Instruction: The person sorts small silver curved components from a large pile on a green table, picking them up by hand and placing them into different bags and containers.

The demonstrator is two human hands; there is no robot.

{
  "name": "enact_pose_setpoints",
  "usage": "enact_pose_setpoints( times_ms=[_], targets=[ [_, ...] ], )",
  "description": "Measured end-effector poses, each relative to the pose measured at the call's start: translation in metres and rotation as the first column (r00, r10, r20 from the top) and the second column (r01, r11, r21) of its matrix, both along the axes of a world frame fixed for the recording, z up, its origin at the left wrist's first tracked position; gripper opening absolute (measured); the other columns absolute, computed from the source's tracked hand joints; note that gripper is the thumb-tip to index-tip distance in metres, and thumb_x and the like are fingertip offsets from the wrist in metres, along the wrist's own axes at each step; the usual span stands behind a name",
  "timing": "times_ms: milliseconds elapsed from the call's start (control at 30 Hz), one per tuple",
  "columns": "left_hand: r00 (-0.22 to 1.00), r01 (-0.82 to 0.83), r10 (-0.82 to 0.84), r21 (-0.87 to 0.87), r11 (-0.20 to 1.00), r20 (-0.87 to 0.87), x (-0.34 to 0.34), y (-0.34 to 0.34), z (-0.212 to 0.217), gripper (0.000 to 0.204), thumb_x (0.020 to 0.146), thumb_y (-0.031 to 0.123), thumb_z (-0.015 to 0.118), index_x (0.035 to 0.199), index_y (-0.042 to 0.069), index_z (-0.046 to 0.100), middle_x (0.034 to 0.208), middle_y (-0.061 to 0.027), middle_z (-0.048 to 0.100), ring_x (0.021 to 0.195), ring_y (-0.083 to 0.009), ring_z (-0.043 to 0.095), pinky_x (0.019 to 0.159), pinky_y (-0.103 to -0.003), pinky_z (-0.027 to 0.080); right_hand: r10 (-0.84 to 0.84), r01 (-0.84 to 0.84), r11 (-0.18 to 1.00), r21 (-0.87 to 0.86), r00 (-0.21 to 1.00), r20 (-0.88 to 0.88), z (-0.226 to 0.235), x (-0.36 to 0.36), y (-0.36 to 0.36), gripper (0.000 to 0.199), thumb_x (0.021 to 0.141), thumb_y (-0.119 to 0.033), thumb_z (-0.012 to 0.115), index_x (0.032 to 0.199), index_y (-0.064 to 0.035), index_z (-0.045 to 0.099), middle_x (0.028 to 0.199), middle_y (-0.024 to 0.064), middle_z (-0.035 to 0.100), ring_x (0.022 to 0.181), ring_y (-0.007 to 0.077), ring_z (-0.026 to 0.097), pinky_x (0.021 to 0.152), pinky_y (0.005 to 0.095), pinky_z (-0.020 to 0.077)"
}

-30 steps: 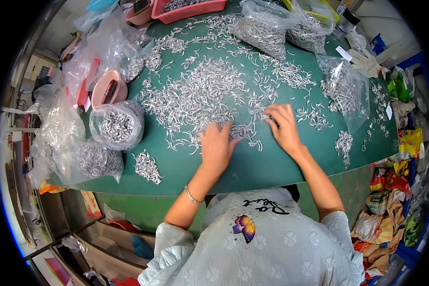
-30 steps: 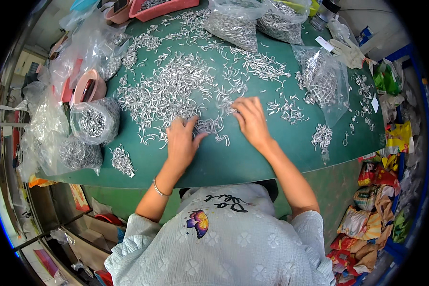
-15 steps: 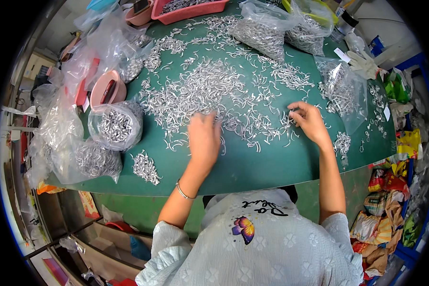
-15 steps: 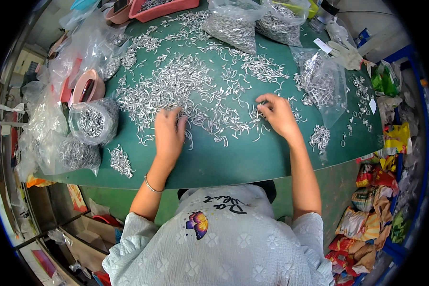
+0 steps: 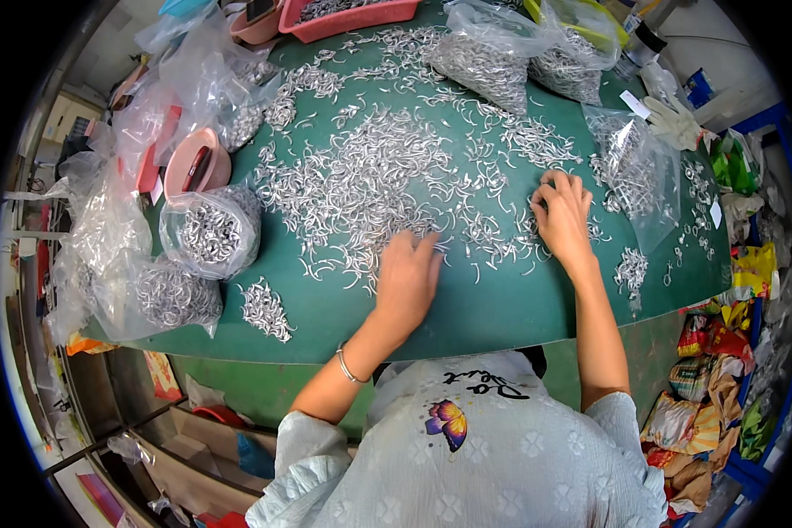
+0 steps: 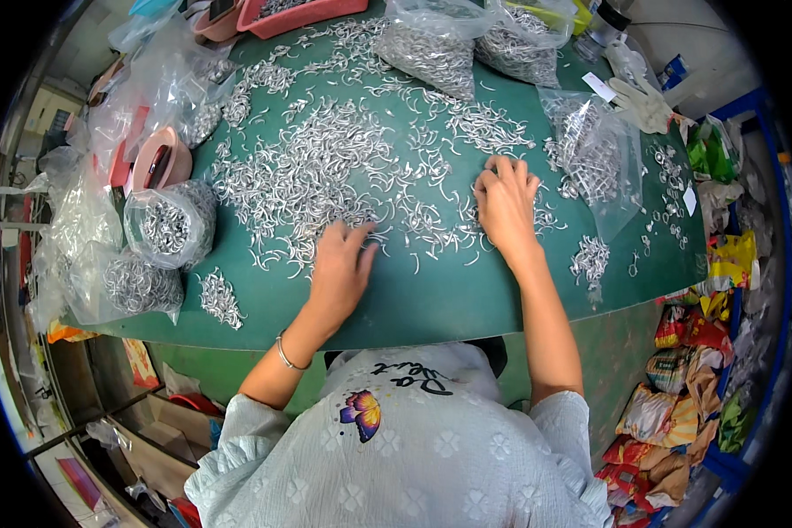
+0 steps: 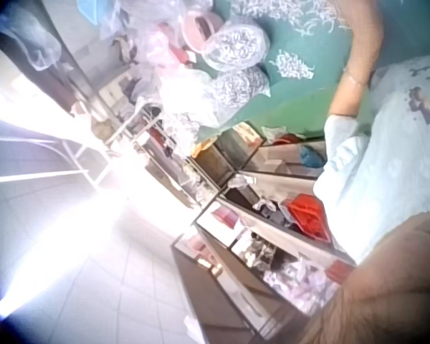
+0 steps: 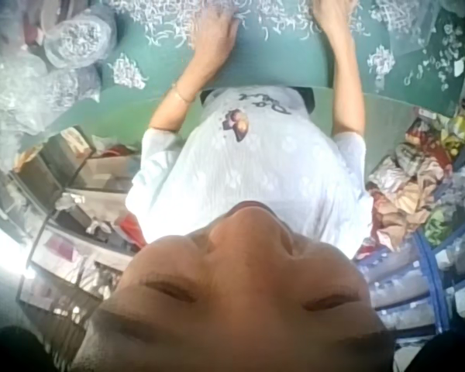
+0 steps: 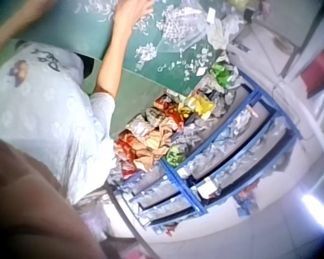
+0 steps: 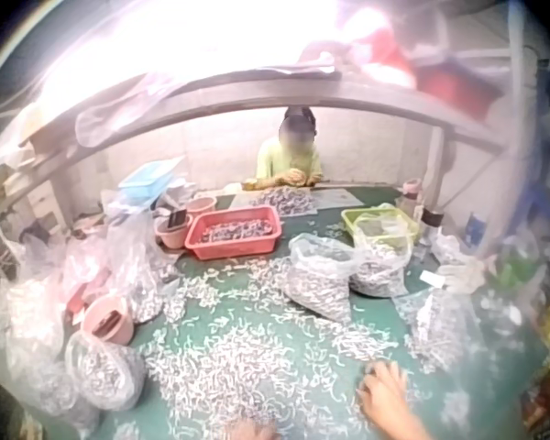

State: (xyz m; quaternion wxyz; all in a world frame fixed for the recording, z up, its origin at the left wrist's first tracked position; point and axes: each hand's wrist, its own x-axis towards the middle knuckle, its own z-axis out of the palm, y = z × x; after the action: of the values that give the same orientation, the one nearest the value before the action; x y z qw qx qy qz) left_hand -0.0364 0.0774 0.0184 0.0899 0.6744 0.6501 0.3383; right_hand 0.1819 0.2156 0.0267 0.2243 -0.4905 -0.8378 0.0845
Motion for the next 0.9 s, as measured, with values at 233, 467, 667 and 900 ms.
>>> enact_pose_setpoints(
  times_ms=[233,467,667,900],
  targets=[
    [-0.132,0.493,0.416,-0.304,0.815,0.900,0.022,0.000,0.004,0.023,0.098,0.012,0.052,0.116,0.001,0.060,0.081,0.0005,0.051,0.071,-0.0120,0.047,0.067,-0.027,0.041,0.224,-0.452,0.798,-0.398,0.837,-0.499,0.027,-0.057,-0.012,0.007,0.081,-0.002,0.067,0.087,0.0017,0.064,0.088,0.0103,0.065,0.083,0.0229,0.061,0.076,0.0336,0.0480],
    [-0.362,0.403,0.411,-0.257,0.879,0.837,0.024,-0.003,-0.008,0.028,0.097,0.007,0.050,0.122,-0.006,0.056,0.102,-0.0093,0.065,0.091,-0.0153,0.062,0.080,-0.027,0.050,0.244,-0.437,0.814,-0.384,0.855,-0.458,0.008,-0.064,0.002,0.013,0.078,-0.006,0.071,0.090,-0.0029,0.066,0.089,0.0100,0.065,0.090,0.0278,0.059,0.081,0.0387,0.0453],
    [-0.309,0.416,0.458,-0.314,0.853,0.834,0.037,-0.007,-0.004,0.032,0.094,0.001,0.052,0.124,-0.007,0.055,0.111,-0.0133,0.065,0.102,-0.0193,0.062,0.092,-0.032,0.049,0.248,-0.249,0.968,0.001,0.963,-0.109,-0.020,-0.080,0.015,0.020,0.077,-0.011,0.074,0.095,-0.0065,0.065,0.092,0.0079,0.062,0.094,0.0276,0.054,0.084,0.0392,0.0363],
    [-0.412,0.385,0.415,-0.258,0.886,0.812,0.038,-0.012,-0.008,0.032,0.094,0.001,0.052,0.124,-0.008,0.055,0.114,-0.0161,0.063,0.108,-0.0229,0.061,0.100,-0.036,0.047,-0.021,-0.280,0.865,-0.417,0.809,-0.587,-0.008,-0.036,0.004,0.029,0.082,0.005,0.065,0.111,0.0000,0.063,0.101,0.0070,0.064,0.080,0.0148,0.057,0.076,0.0282,0.0463]
  ],
)
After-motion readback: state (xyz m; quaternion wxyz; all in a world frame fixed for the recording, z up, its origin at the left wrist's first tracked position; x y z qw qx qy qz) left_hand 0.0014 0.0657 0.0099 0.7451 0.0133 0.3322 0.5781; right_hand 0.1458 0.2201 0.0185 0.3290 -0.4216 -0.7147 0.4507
